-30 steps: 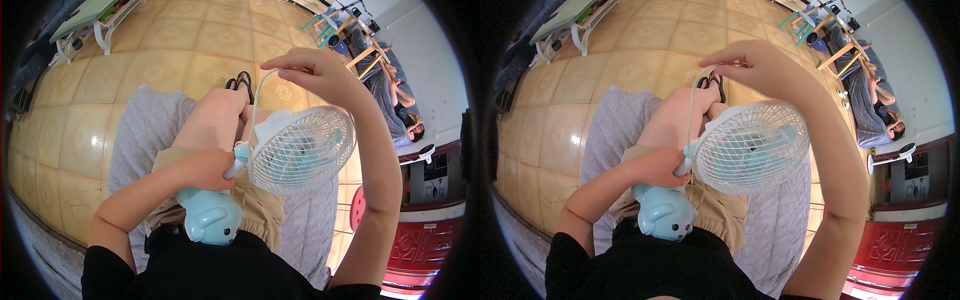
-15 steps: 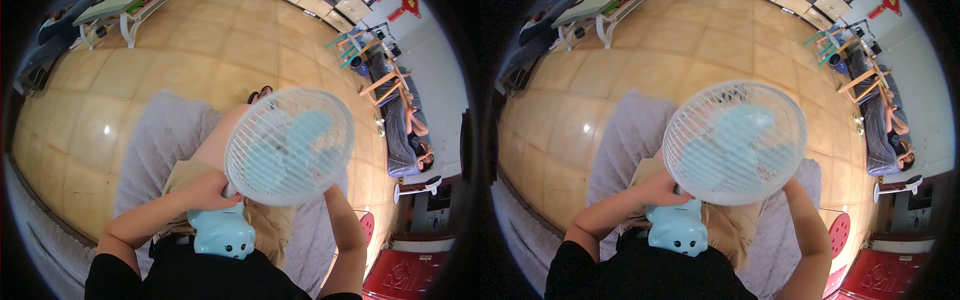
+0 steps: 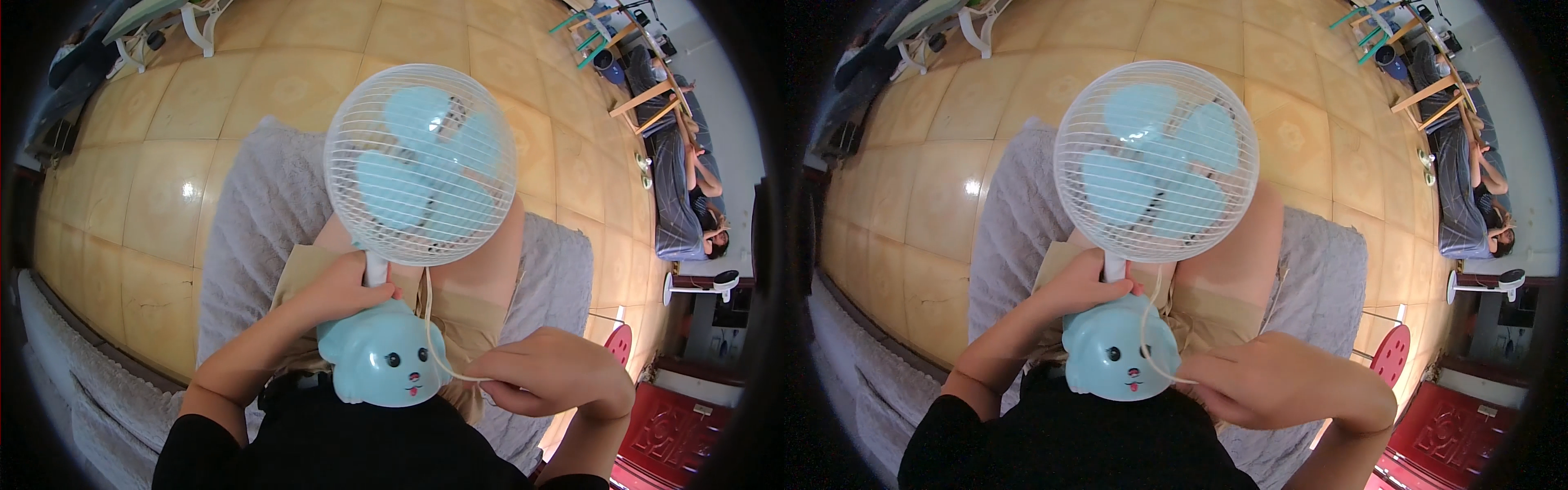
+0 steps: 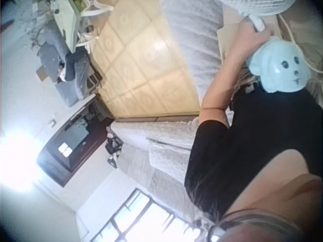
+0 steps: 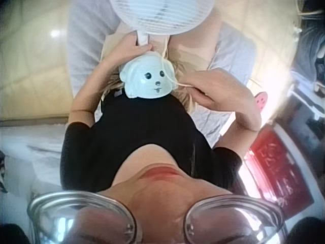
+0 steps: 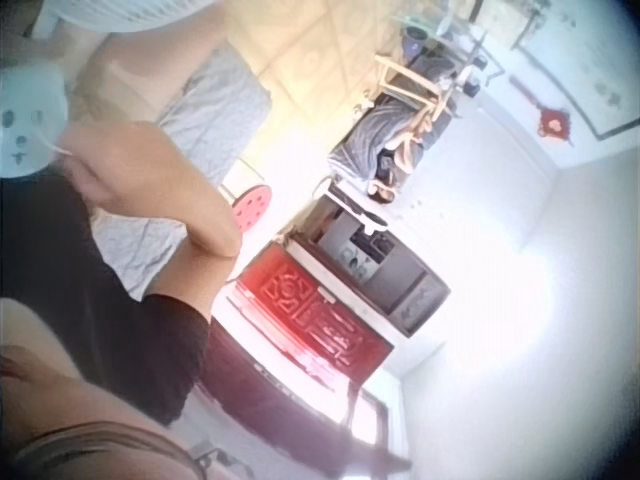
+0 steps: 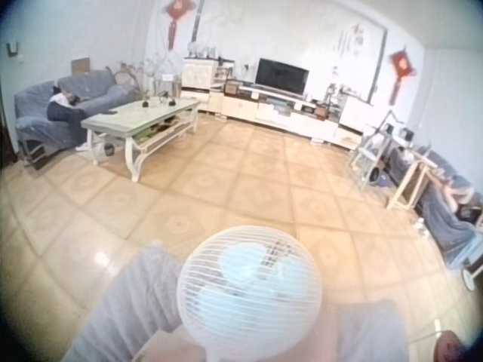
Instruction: The recorder disassembles and then reassembles a small blue and white desk fan.
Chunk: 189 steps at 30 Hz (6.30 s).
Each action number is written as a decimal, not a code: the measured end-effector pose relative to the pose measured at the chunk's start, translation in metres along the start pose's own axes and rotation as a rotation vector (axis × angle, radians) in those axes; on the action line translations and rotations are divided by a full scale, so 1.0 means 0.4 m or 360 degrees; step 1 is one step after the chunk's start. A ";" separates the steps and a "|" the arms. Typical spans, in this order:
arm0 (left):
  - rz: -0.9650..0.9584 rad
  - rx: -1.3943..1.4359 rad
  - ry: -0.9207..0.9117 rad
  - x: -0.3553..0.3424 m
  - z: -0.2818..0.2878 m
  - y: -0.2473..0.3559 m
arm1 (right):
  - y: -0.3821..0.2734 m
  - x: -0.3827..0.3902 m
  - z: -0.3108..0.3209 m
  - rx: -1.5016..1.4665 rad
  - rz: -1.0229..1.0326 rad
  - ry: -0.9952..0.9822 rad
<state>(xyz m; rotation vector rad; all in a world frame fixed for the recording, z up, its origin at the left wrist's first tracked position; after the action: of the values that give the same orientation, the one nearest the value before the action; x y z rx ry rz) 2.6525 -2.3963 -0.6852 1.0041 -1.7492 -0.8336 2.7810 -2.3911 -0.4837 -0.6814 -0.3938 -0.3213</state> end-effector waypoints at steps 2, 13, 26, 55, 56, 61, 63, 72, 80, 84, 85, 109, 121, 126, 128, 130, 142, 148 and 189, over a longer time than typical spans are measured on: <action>-0.0012 -0.0244 -0.0048 -0.013 -0.025 0.016 | -0.049 -0.006 0.063 0.0047 0.0126 0.0217; -0.0156 -0.1097 -0.0170 -0.034 -0.158 0.072 | 0.035 -0.093 0.250 0.1173 -0.0021 0.1009; -0.0097 -0.1299 -0.0350 -0.002 -0.235 0.107 | 0.402 0.075 0.339 0.0232 -0.0829 0.0456; -0.0308 -0.1187 -0.0355 -0.009 -0.234 0.080 | 0.690 0.026 -0.308 -0.1255 -0.0844 0.1263; -0.0301 -0.1185 -0.0359 -0.015 -0.234 0.076 | 0.689 0.019 -0.313 -0.1236 -0.0849 0.1279; -0.0314 -0.1142 -0.0414 -0.030 -0.238 0.059 | 0.658 -0.013 -0.309 -0.1113 -0.0856 0.1280; -0.0286 -0.1159 -0.0423 -0.032 -0.240 0.065 | 0.649 -0.026 -0.297 -0.1050 -0.0851 0.1269; -0.0193 -0.0625 -0.0221 -0.025 -0.172 0.000 | 0.579 -0.118 -0.277 -0.0679 -0.0796 0.1171; -0.0126 -0.0180 -0.0113 -0.044 -0.126 -0.013 | 0.313 -0.098 -0.265 -0.0096 -0.0550 0.0772; 0.0027 -0.0444 -0.0177 -0.060 -0.131 -0.032 | 0.256 -0.061 -0.281 -0.0180 -0.0652 0.0366; 0.0034 -0.0474 -0.0210 -0.060 -0.135 -0.032 | 0.242 -0.050 -0.262 -0.0017 -0.0642 0.0347; -0.0346 -0.1195 -0.0396 -0.023 -0.255 0.093 | -0.001 -0.002 0.228 0.1395 -0.0119 0.0847; -0.0144 -0.1320 -0.0495 -0.024 -0.267 0.084 | 0.403 0.094 0.389 0.0211 -0.0632 0.0533; -0.0374 -0.1209 -0.0434 -0.028 -0.269 0.095 | 0.643 0.037 0.213 -0.0444 -0.0735 0.0460; -0.0433 -0.1176 -0.0469 -0.033 -0.277 0.103 | 0.780 0.065 0.093 -0.0843 -0.0811 0.0511; -0.0258 -0.1195 -0.0503 -0.034 -0.255 0.073 | 0.786 0.074 0.003 -0.1486 -0.0684 0.0886; -0.0063 -0.0462 -0.0288 -0.032 -0.169 -0.005 | 0.652 0.020 -0.277 -0.0583 -0.1035 0.1394; -0.0139 -0.0118 -0.0230 -0.031 -0.145 -0.003 | 0.423 -0.041 -0.344 0.0033 -0.1007 0.1098; 0.0461 0.0119 -0.0227 -0.075 -0.136 -0.083 | -0.062 -0.196 -0.070 0.0222 0.0167 0.0970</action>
<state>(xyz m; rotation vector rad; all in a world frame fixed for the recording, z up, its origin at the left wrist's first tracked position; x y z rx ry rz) 2.7195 -2.3896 -0.7065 0.7290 -2.0022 -0.6719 2.7086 -2.4154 -0.5253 -0.4361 0.1986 -0.3799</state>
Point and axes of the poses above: each hand's wrist, its own x-axis away from the middle knuckle, its own z-axis out of the back of the hand, y = z × x, the point moved 10 cm from there along -x, towards the middle knuckle, and after that the axes turned 14 degrees about x, right-handed, at the moved point
